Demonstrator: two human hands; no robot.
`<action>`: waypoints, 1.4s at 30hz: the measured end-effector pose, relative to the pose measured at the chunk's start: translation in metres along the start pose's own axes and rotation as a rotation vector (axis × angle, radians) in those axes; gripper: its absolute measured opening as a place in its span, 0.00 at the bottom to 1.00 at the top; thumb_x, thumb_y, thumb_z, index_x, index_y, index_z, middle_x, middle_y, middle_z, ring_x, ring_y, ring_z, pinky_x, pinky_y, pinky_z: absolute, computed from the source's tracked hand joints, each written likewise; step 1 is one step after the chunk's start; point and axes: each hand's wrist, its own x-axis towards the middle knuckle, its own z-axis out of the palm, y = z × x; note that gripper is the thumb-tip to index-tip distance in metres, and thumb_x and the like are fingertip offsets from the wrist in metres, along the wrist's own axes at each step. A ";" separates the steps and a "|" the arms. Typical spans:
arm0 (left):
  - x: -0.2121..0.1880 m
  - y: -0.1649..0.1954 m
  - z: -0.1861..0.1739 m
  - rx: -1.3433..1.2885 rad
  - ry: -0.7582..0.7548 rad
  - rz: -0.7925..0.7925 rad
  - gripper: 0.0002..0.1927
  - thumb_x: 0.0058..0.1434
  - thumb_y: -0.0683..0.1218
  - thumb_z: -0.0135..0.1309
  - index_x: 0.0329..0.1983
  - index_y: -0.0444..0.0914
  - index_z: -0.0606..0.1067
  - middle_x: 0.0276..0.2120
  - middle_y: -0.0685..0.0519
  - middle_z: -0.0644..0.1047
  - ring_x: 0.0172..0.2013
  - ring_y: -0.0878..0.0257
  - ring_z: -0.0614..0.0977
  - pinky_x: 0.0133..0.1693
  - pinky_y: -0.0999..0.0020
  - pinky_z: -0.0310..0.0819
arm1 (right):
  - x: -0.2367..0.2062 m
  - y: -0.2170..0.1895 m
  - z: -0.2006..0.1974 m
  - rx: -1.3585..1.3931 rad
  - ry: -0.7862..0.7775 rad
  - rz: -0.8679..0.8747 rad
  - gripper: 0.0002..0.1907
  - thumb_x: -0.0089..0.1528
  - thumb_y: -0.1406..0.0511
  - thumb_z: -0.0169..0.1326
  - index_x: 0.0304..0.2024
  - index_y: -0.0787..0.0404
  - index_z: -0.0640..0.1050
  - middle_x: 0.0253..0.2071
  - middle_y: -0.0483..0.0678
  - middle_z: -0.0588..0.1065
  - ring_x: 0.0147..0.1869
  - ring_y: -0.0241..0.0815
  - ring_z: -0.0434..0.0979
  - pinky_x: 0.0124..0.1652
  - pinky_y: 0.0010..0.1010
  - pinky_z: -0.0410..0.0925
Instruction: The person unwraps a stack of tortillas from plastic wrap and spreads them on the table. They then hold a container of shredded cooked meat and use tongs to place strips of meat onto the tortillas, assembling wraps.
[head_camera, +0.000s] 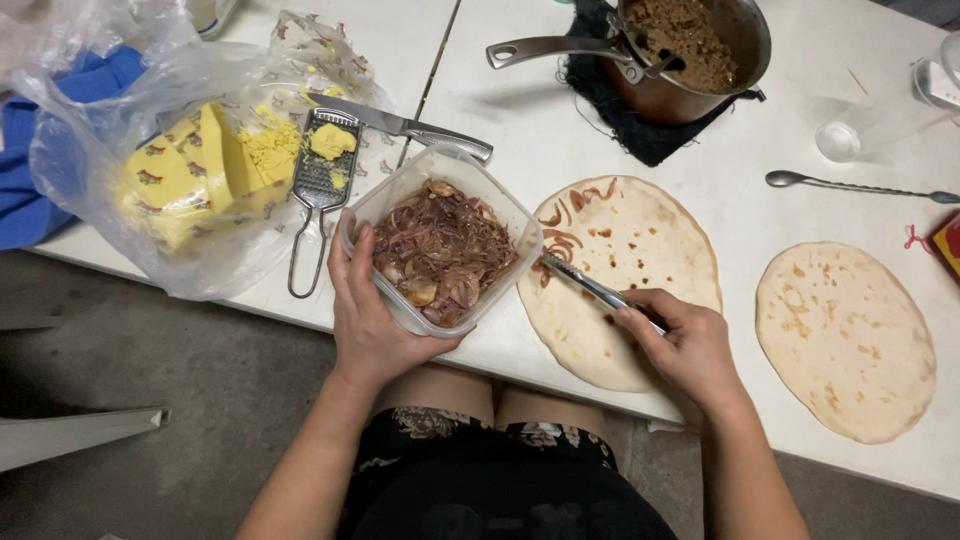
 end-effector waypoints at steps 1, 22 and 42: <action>0.000 0.000 0.000 -0.003 0.001 -0.003 0.74 0.35 0.64 0.79 0.76 0.37 0.47 0.72 0.30 0.50 0.73 0.31 0.57 0.71 0.39 0.60 | -0.001 0.001 0.000 0.012 0.013 -0.011 0.15 0.60 0.57 0.62 0.45 0.56 0.85 0.25 0.48 0.82 0.23 0.34 0.76 0.27 0.28 0.69; -0.004 -0.002 0.001 0.024 -0.005 -0.013 0.75 0.34 0.65 0.78 0.77 0.38 0.46 0.72 0.30 0.50 0.73 0.31 0.58 0.71 0.38 0.60 | -0.016 0.018 -0.002 0.051 0.032 -0.007 0.14 0.60 0.59 0.62 0.45 0.57 0.85 0.27 0.46 0.83 0.22 0.32 0.73 0.26 0.26 0.68; -0.003 -0.003 -0.003 0.013 -0.016 0.003 0.75 0.35 0.66 0.77 0.78 0.40 0.45 0.72 0.30 0.50 0.73 0.31 0.57 0.71 0.39 0.60 | -0.021 0.018 0.004 0.010 0.091 0.022 0.13 0.61 0.58 0.61 0.45 0.54 0.85 0.24 0.49 0.80 0.24 0.35 0.75 0.28 0.28 0.68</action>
